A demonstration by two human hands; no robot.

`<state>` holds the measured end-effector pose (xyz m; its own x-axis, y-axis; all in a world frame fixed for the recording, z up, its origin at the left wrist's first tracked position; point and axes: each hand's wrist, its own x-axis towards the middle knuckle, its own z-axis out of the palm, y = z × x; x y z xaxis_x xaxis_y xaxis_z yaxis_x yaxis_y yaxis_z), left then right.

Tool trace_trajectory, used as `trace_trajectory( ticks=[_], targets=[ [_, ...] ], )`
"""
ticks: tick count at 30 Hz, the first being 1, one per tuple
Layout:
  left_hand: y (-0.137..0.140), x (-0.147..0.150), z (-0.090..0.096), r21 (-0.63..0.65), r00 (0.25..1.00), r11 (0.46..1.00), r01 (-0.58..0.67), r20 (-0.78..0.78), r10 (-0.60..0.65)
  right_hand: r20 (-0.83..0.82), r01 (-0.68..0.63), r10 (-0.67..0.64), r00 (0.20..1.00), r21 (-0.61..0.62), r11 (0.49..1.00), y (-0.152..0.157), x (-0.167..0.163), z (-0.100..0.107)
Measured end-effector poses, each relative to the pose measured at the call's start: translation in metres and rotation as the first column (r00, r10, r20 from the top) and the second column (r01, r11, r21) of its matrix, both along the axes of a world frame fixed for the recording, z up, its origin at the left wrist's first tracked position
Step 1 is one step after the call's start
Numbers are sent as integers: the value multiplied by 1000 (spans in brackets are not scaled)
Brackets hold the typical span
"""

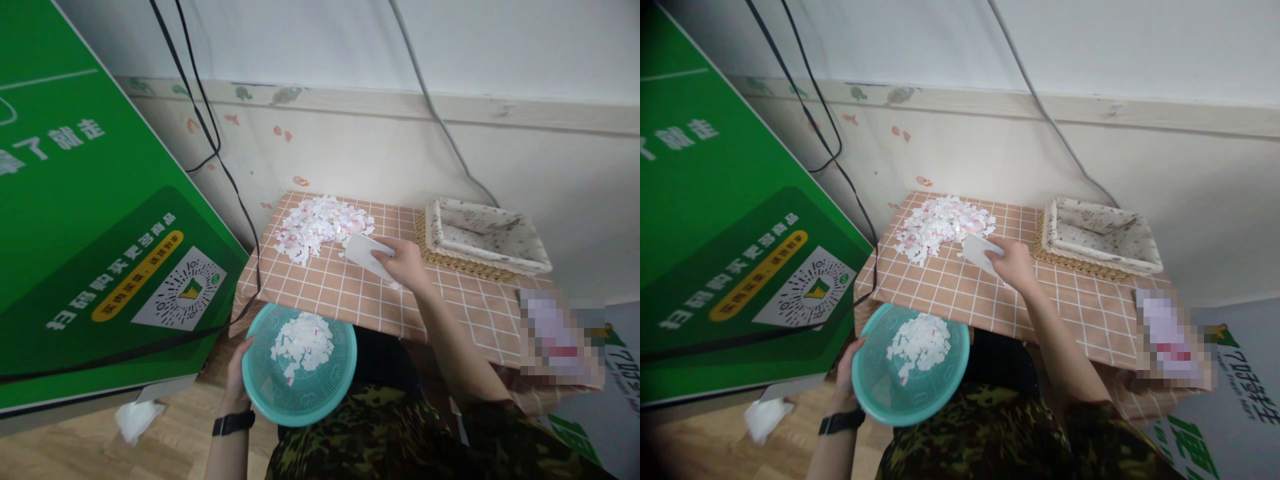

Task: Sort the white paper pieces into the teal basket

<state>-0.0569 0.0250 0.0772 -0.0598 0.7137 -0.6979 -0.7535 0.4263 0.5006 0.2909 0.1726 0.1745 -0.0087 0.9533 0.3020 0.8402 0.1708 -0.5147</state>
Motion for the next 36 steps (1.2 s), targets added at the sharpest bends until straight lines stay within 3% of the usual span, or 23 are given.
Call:
trace_trajectory(
  ticks=[16, 36],
  targets=[
    [0, -1, 3, 17, 1000, 1000, 9, -10, -9, -22, -99, 100, 995, 33, 995, 8, -10, 9],
    [-1, -3, 0, -10, 1000, 1000, -8, -20, 8, 173, -150, 147, 974, 2, 989, 10, -13, 12]
  ],
)
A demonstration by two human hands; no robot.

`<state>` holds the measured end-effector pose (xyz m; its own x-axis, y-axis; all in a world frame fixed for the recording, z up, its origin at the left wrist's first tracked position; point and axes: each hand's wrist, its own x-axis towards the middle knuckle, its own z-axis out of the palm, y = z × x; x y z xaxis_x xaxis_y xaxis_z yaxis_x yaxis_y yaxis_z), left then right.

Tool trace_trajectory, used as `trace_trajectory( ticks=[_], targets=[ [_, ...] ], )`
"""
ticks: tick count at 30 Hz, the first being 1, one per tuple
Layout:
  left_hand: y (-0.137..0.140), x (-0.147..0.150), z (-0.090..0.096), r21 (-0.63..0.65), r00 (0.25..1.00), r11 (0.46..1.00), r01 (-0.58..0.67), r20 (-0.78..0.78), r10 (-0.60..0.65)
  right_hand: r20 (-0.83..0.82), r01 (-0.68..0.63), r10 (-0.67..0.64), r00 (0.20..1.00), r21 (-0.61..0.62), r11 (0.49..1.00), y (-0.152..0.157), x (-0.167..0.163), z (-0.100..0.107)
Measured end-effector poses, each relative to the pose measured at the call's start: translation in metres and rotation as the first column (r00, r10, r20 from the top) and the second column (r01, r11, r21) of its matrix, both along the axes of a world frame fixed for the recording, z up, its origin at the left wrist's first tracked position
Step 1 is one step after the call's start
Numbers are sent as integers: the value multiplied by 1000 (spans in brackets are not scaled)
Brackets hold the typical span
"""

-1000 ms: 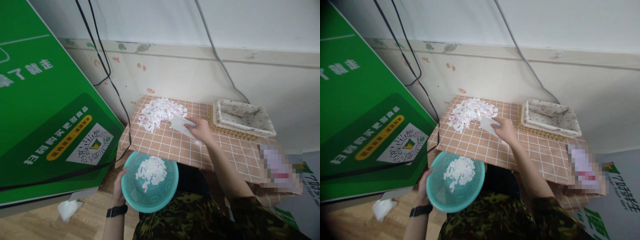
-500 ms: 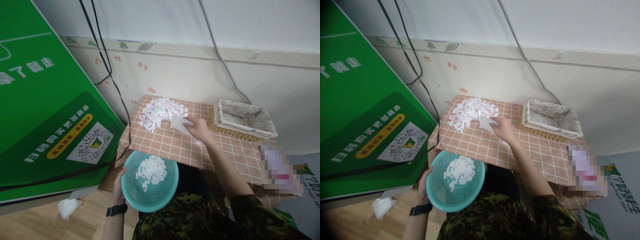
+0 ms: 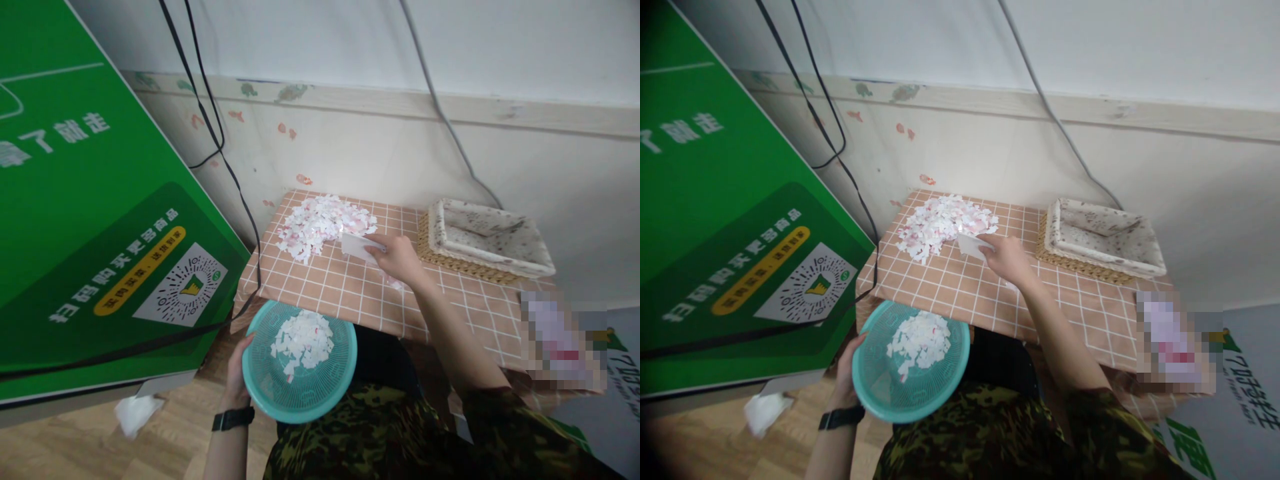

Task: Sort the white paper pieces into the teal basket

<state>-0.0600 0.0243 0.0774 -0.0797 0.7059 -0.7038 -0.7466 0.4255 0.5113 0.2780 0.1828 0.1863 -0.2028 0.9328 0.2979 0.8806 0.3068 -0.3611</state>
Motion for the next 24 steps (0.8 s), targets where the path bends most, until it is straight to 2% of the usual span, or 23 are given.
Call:
trace_trajectory(
  ticks=[5, 11, 19, 24],
  targets=[
    [-1, -2, -4, 23, 1000, 1000, 15, 3, -15, 36, 12, -13, 999, 31, 999, -2, 0, -1],
    [-1, -1, -2, 15, 1000, 1000, 17, 3, -17, 41, 103, -105, 994, 61, 993, -10, 3, -3],
    [-2, -2, -3, 18, 1000, 999, 26, 10, -27, -74, 4, -3, 997, 15, 1000, -13, 1, -2],
    [-1, -2, -2, 11, 1000, 1000, 10, 13, -10, -83, -20, 18, 996, -23, 1000, -14, 1, -2]
  ],
)
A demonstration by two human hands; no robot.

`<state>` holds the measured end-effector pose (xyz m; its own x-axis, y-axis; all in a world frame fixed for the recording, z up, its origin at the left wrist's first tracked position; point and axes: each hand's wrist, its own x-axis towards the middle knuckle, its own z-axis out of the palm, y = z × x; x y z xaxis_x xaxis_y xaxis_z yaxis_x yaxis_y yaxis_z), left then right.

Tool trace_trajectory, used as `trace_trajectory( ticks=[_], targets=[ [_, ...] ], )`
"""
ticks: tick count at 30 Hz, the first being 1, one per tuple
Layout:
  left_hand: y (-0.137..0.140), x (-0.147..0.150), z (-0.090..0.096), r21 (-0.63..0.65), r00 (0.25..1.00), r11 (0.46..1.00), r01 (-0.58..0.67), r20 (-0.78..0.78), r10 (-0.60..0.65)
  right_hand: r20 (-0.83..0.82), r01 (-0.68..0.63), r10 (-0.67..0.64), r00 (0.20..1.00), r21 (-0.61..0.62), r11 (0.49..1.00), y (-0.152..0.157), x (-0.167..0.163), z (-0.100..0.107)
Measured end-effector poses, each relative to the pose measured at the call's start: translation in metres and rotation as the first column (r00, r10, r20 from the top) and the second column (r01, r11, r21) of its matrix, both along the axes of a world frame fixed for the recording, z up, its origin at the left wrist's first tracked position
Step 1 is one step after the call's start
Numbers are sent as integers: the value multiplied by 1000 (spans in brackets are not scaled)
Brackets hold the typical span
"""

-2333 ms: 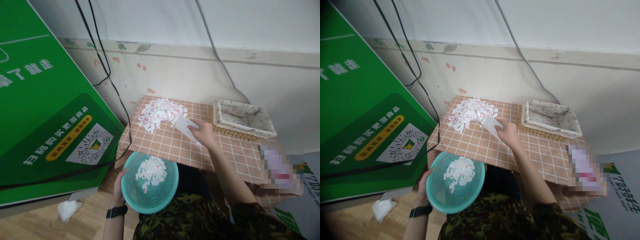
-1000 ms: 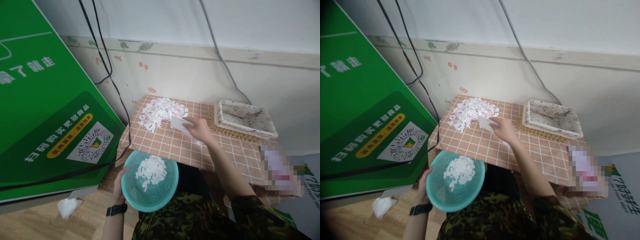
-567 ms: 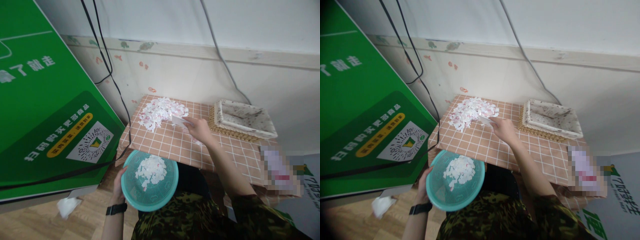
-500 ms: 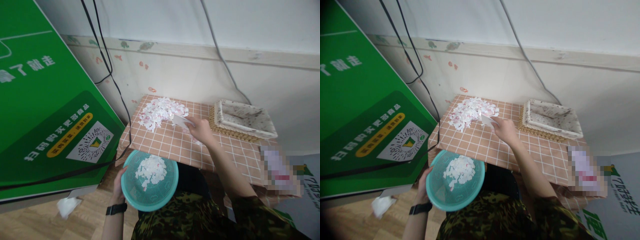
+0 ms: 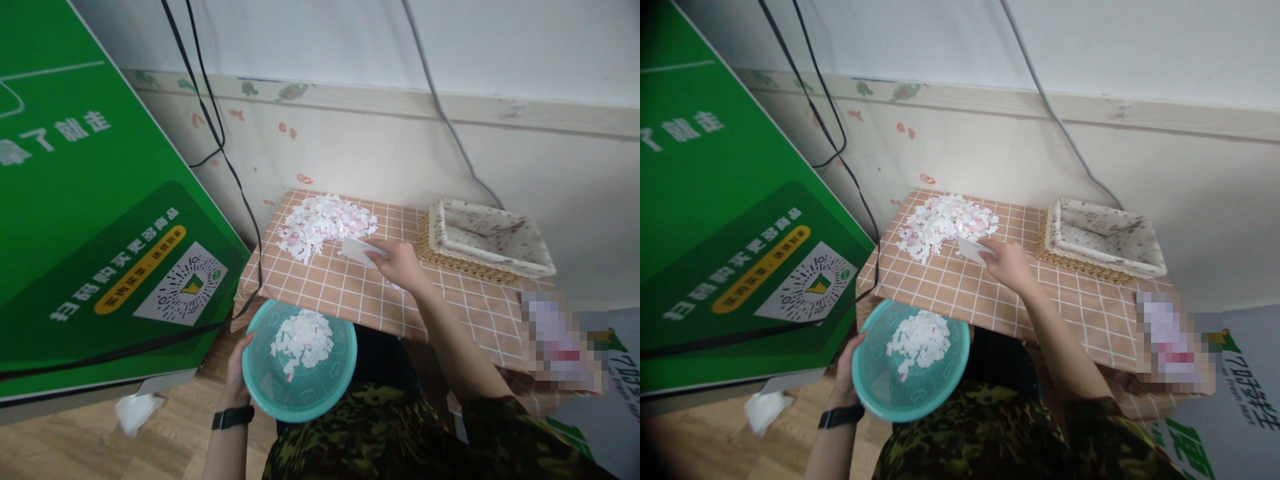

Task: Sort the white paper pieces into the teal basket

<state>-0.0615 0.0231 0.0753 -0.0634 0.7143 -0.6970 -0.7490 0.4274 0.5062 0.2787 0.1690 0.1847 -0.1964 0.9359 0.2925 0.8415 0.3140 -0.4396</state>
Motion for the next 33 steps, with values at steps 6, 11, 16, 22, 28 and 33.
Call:
trace_trajectory(
  ticks=[6, 11, 16, 22, 28, 33],
  targets=[
    [1, 5, 10, 7, 1000, 1000, -3, 27, 2, -40, -7, 7, 999, -12, 1000, -2, -2, 2],
    [0, 1, 3, 2, 1000, 1000, 6, 5, -6, -72, -43, 39, 997, -52, 998, -3, -3, 3],
    [0, -3, -4, 15, 1000, 1000, 22, -6, -22, -66, -13, 11, 998, -36, 999, -2, -5, 2],
    [-1, -2, -3, 12, 1000, 1000, 25, -2, -25, -76, 34, -32, 997, 23, 999, -4, -12, -1],
    [0, -1, -2, 3, 1000, 1000, -5, -20, 5, -7, -22, 22, 1000, 8, 1000, -4, -21, -5],
    [0, -2, -4, 2, 1000, 1000, 24, 13, -24, 79, 96, -100, 992, 63, 993, -3, -14, -6]
  ],
)
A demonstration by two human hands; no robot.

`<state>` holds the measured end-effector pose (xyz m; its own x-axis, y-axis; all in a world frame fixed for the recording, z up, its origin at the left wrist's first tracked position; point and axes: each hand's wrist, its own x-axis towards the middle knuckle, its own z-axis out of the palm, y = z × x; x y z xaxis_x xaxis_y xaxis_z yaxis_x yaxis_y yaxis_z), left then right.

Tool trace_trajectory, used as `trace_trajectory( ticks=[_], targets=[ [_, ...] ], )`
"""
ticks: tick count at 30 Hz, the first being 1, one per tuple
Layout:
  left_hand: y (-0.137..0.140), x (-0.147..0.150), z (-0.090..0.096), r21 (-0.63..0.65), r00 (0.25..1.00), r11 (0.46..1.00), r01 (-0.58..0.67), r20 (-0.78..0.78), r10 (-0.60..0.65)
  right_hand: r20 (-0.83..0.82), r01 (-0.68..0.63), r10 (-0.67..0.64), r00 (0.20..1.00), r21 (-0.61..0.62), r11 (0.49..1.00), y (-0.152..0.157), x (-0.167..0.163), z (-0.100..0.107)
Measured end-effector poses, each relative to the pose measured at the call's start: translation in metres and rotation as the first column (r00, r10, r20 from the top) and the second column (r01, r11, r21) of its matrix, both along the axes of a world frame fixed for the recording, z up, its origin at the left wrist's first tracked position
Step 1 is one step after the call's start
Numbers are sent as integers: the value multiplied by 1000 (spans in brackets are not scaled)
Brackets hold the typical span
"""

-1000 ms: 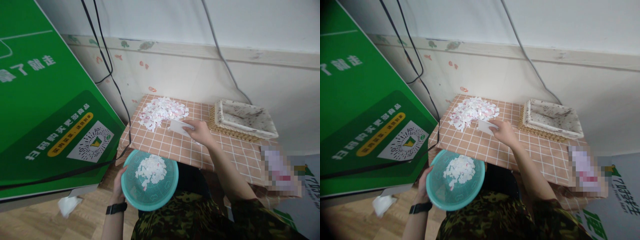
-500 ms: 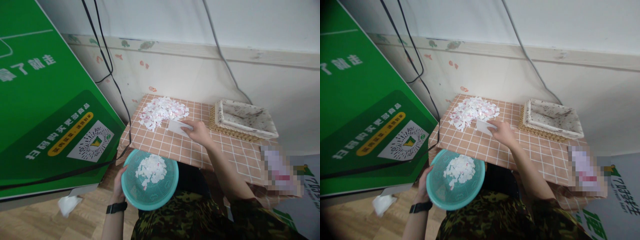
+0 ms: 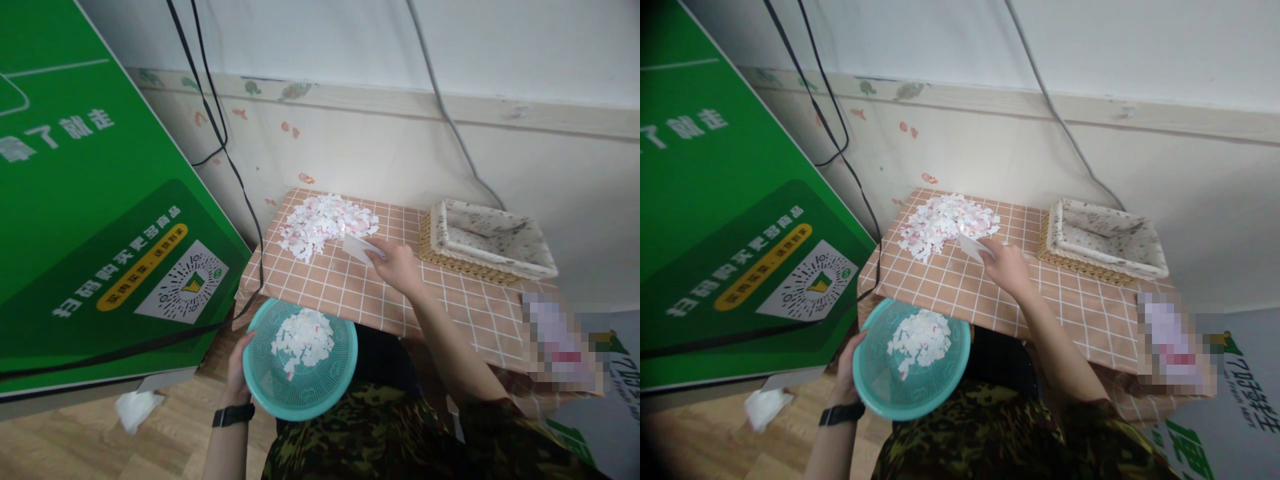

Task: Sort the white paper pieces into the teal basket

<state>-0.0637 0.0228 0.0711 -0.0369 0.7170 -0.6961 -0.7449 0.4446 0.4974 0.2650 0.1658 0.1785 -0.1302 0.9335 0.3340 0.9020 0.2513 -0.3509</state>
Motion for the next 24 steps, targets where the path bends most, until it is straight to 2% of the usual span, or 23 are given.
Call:
trace_trajectory(
  ticks=[9, 17, 20, 24],
  targets=[
    [-1, 0, 0, 29, 1000, 1000, -10, -17, 11, -110, 110, -100, 989, 90, 990, -19, -5, -11],
    [0, 1, 3, 15, 1000, 1000, 0, -20, 1, -155, 158, -146, 977, 65, 985, 1, -10, -10],
    [1, 2, 4, 22, 1000, 1000, -8, -9, 9, -192, 68, -54, 980, 70, 995, -2, -15, -14],
    [1, 1, 3, 21, 1000, 1000, -13, 7, 13, -193, -110, 102, 976, -28, 994, -14, -14, -21]
  ],
)
